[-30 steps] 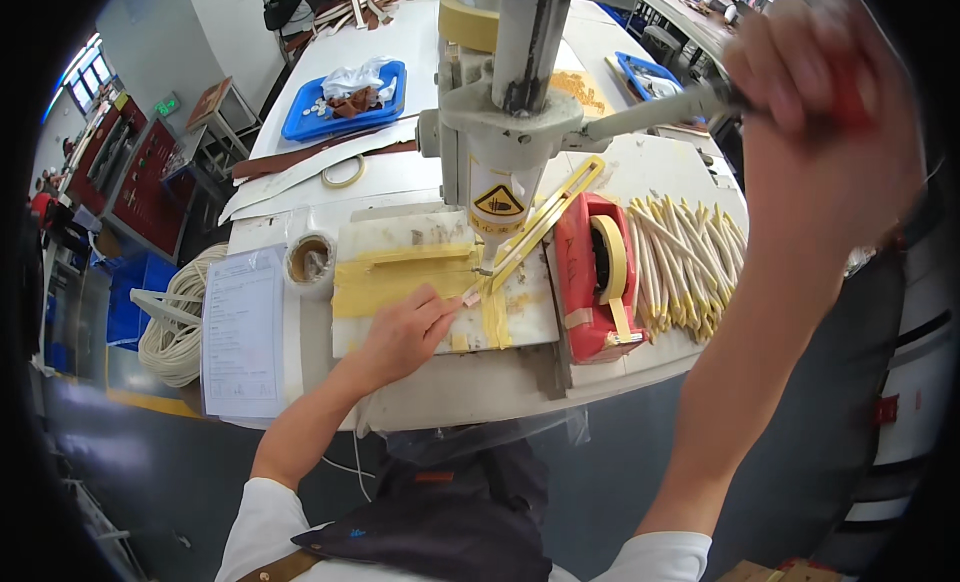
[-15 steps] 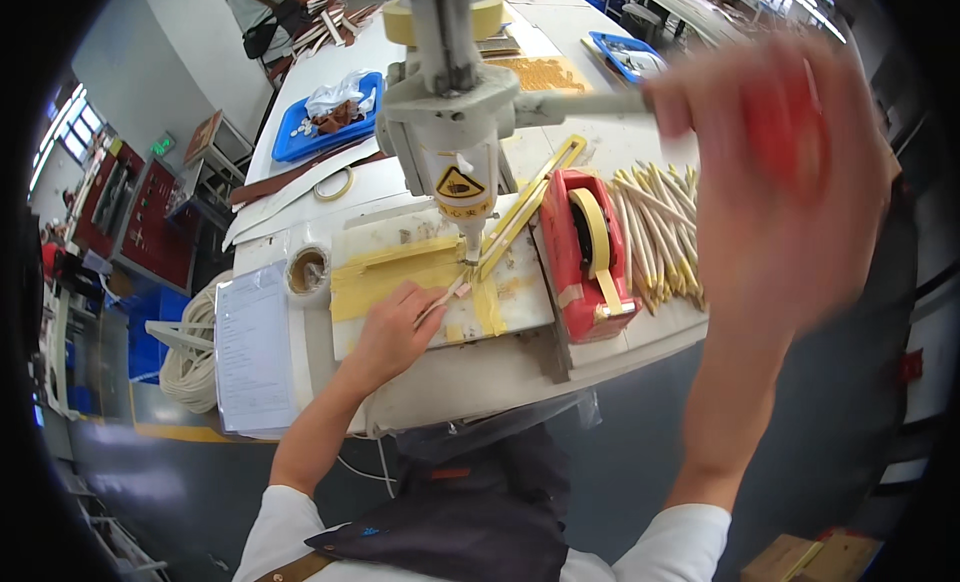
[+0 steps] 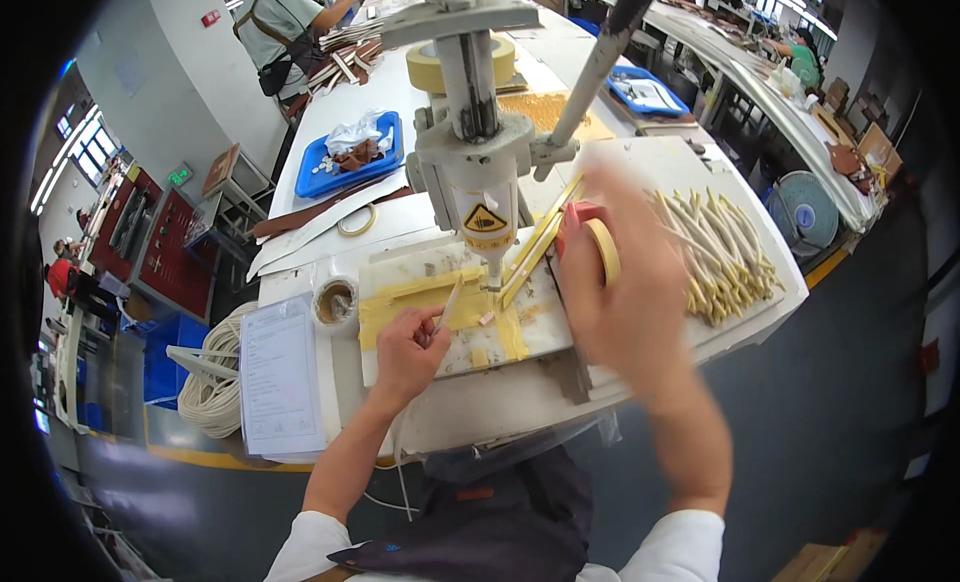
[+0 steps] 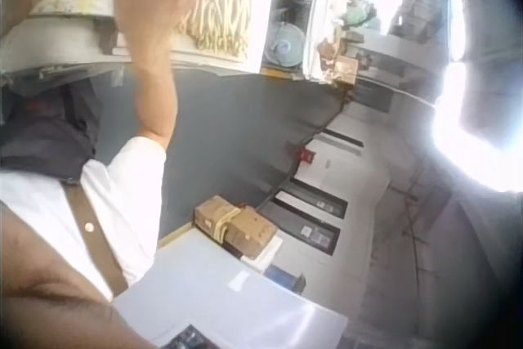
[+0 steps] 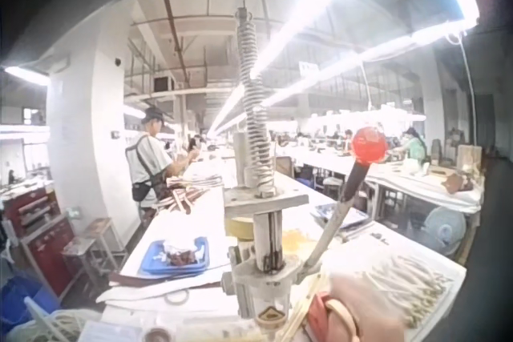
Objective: The person inserts a yellow plastic tip into the end of a white cable, then places the cable under a press machine to secure the tip. They repeat this process for multiple cables, stacking the finished units on the table.
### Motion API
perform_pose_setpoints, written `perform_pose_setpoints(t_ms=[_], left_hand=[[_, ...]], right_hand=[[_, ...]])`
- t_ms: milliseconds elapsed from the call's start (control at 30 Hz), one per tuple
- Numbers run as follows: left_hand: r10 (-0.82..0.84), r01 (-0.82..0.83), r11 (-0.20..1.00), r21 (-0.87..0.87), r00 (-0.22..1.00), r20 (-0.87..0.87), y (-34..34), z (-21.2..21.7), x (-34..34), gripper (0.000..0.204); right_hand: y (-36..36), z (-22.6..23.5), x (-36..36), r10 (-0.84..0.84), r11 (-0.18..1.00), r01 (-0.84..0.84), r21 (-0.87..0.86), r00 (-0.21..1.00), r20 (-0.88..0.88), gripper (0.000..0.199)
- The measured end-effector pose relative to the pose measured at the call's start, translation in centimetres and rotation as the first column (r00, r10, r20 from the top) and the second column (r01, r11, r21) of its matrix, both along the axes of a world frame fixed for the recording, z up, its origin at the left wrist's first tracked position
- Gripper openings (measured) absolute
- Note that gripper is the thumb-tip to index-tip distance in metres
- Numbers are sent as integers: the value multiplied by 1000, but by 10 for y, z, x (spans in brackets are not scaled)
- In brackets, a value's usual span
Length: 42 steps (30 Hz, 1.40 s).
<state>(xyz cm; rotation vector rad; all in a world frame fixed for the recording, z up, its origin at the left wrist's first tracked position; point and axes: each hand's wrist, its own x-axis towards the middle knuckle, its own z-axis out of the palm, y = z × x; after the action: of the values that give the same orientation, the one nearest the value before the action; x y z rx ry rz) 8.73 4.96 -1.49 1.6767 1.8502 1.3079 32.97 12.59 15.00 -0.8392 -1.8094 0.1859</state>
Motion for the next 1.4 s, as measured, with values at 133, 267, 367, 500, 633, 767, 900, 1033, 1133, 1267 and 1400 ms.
perform_pose_setpoints(t_ms=[133, 267, 367, 500, 633, 767, 900, 1033, 1133, 1267, 1400], left_hand=[[-39, 39, 998, 47, 999, -12, 6, -1, 7, 27], [-30, 30, 999, 14, 999, 14, 3, 1, 4, 25], [-41, 40, 998, 45, 999, 13, 2, 0, 5, 26], [-41, 41, 998, 54, 999, 11, 3, -2, 5, 26], [-29, 29, 998, 53, 1000, -5, 2, -1, 5, 25], [-38, 38, 998, 42, 999, -13, 2, 3, 5, 25], [-26, 26, 999, 22, 1000, 11, 4, 0, 7, 25], [-37, 37, 999, 36, 999, -15, 3, 3, 6, 27], [-46, 46, 998, 46, 999, -4, 2, 2, 9, 27], [-45, 46, 999, 26, 998, -41, -3, -1, 4, 27], [-70, 74, 996, 49, 995, -67, 0, 3, 10, 27]], right_hand=[[-1, -109, -9, 32, 975, 45, -217, 941, 338, 41], [15, -143, -32, 84, 958, 33, -285, 919, 386, 41], [27, -154, -40, 74, 963, 55, -263, 886, 458, 41], [37, -161, -39, 86, 972, 34, -231, 866, 492, 35], [34, -160, -42, 90, 969, 16, -247, 907, 411, 29], [34, -162, -40, 74, 977, 7, -213, 926, 370, 19], [23, -162, -32, 17, 999, -7, -35, 954, 298, 12], [-16, -136, -12, 54, 994, -72, 85, 978, 203, 19], [-53, -107, 19, 40, 977, -44, 210, 999, 20, 29], [-55, -62, 80, -322, 822, 376, 427, 926, -195, 25], [3, -45, 150, -515, 835, 539, 106, 835, -193, 14]])
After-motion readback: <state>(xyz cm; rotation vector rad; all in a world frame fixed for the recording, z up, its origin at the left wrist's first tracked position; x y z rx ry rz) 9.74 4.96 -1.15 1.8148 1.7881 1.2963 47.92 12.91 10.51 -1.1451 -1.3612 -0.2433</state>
